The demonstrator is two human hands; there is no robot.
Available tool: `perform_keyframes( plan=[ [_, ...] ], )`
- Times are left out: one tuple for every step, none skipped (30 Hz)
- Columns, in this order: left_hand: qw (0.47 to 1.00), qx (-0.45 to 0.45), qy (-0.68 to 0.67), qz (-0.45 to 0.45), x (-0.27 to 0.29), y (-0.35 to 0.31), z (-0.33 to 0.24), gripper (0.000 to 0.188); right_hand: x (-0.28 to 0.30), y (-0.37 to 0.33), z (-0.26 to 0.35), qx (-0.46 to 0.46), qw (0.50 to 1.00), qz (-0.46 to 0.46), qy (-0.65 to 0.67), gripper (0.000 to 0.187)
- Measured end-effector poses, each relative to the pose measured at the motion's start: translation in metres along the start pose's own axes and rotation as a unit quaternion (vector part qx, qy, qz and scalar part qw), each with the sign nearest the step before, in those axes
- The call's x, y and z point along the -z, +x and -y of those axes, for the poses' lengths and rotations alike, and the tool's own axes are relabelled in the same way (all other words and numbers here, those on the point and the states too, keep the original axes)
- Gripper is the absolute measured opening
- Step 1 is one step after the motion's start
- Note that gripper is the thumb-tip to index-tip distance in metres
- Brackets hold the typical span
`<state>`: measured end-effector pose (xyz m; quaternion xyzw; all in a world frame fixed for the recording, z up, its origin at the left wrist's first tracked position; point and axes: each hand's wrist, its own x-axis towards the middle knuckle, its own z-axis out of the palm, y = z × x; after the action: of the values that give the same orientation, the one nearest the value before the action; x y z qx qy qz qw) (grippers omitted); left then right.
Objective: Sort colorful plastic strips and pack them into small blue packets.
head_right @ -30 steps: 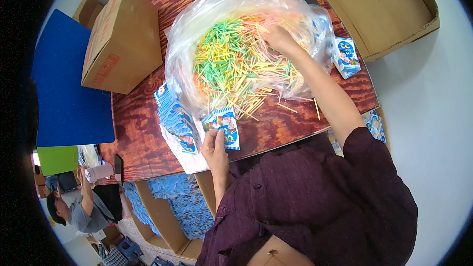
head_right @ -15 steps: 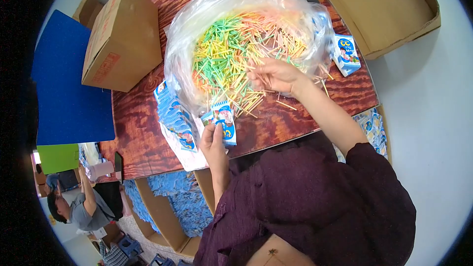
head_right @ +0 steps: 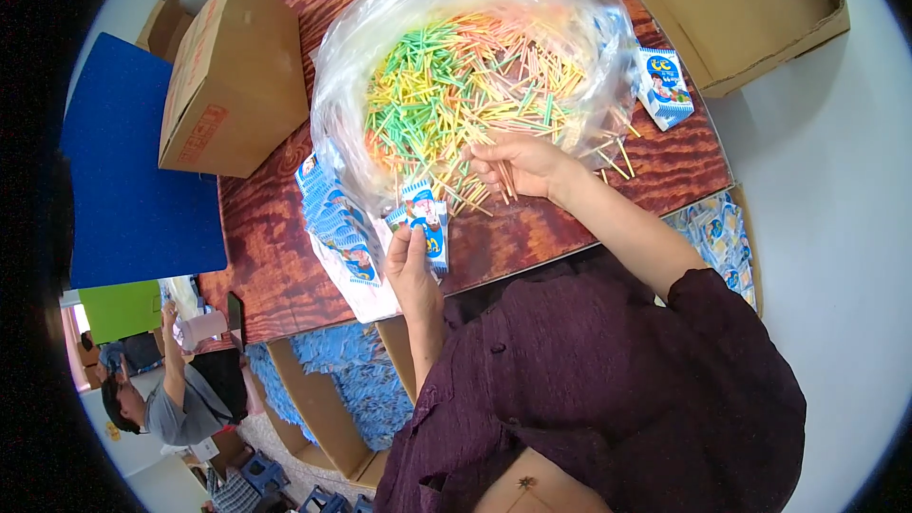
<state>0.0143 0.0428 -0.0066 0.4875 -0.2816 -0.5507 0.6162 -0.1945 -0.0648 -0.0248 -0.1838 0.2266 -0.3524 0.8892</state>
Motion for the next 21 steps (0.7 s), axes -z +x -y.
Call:
perform_keyframes(
  plan=[
    [1.000,0.002,0.003,-0.003,0.000,0.000,0.000,0.008,0.000,-0.001,-0.002,-0.001,1.000,0.001,0.001,0.021],
    [1.000,0.002,0.005,-0.004,0.000,0.001,0.000,0.008,0.001,-0.003,-0.004,-0.023,0.999,0.026,0.023,0.018],
    [1.000,0.004,-0.002,-0.005,-0.001,0.002,0.000,0.008,0.002,-0.004,-0.006,-0.044,0.997,0.052,0.045,0.015],
    [1.000,0.007,-0.008,-0.006,-0.003,0.004,0.000,0.008,-0.004,-0.007,-0.008,-0.047,0.998,0.016,0.031,0.013],
    [1.000,0.007,-0.007,-0.006,-0.006,0.007,0.001,0.008,-0.006,-0.007,-0.012,-0.047,0.998,0.016,0.032,0.013],
    [1.000,-0.013,-0.017,0.004,-0.012,0.012,0.001,0.007,-0.008,-0.006,-0.015,-0.056,0.997,0.045,0.017,0.015],
    [0.999,-0.033,-0.029,0.013,-0.019,0.016,0.001,0.006,-0.011,-0.006,-0.018,-0.066,0.995,0.075,0.000,0.018],
    [0.999,-0.032,-0.010,0.014,-0.033,0.018,-0.007,0.010,-0.023,-0.009,-0.017,-0.079,0.994,0.071,-0.003,0.018],
    [0.999,-0.031,-0.011,0.014,-0.036,0.025,-0.004,0.010,-0.025,-0.011,-0.020,-0.080,0.994,0.071,-0.003,0.018],
    [0.998,-0.041,0.017,0.052,-0.039,0.032,-0.001,0.011,-0.027,-0.013,-0.021,-0.100,0.991,0.088,-0.027,0.017],
    [0.994,-0.051,0.045,0.091,-0.041,0.035,0.000,0.012,-0.030,-0.015,-0.022,-0.121,0.986,0.105,-0.051,0.016],
    [0.991,-0.037,0.032,0.128,-0.043,0.035,0.000,0.011,-0.034,-0.019,-0.023,-0.120,0.988,0.088,-0.052,0.015],
    [0.990,-0.036,0.032,0.129,-0.044,0.034,0.001,0.011,-0.033,-0.021,-0.026,-0.119,0.988,0.086,-0.051,0.015],
    [0.983,-0.034,0.081,0.159,-0.046,0.033,0.002,0.010,-0.032,-0.022,-0.029,-0.113,0.992,0.053,-0.027,0.014],
    [0.973,-0.031,0.130,0.187,-0.047,0.032,0.003,0.010,-0.030,-0.023,-0.032,-0.107,0.994,0.020,-0.002,0.013],
    [0.972,-0.036,0.137,0.189,-0.048,0.032,0.005,0.010,-0.027,-0.023,-0.034,-0.112,0.994,0.008,0.012,0.014],
    [0.971,-0.034,0.138,0.191,-0.048,0.030,0.006,0.010,-0.023,-0.024,-0.036,-0.111,0.994,0.006,0.014,0.014],
    [0.983,-0.028,0.089,0.161,-0.048,0.029,0.006,0.010,-0.019,-0.024,-0.039,-0.087,0.996,0.028,0.010,0.015],
    [0.990,-0.021,0.040,0.131,-0.048,0.030,0.006,0.010,-0.020,-0.025,-0.038,-0.062,0.997,0.049,0.005,0.016],
    [0.994,0.002,0.038,0.105,-0.044,0.030,0.003,0.009,-0.026,-0.028,-0.037,-0.026,0.999,-0.021,-0.011,0.021],
    [0.994,0.003,0.039,0.106,-0.039,0.029,0.001,0.009,-0.028,-0.027,-0.039,-0.025,0.999,-0.023,-0.010,0.021]
  ],
)
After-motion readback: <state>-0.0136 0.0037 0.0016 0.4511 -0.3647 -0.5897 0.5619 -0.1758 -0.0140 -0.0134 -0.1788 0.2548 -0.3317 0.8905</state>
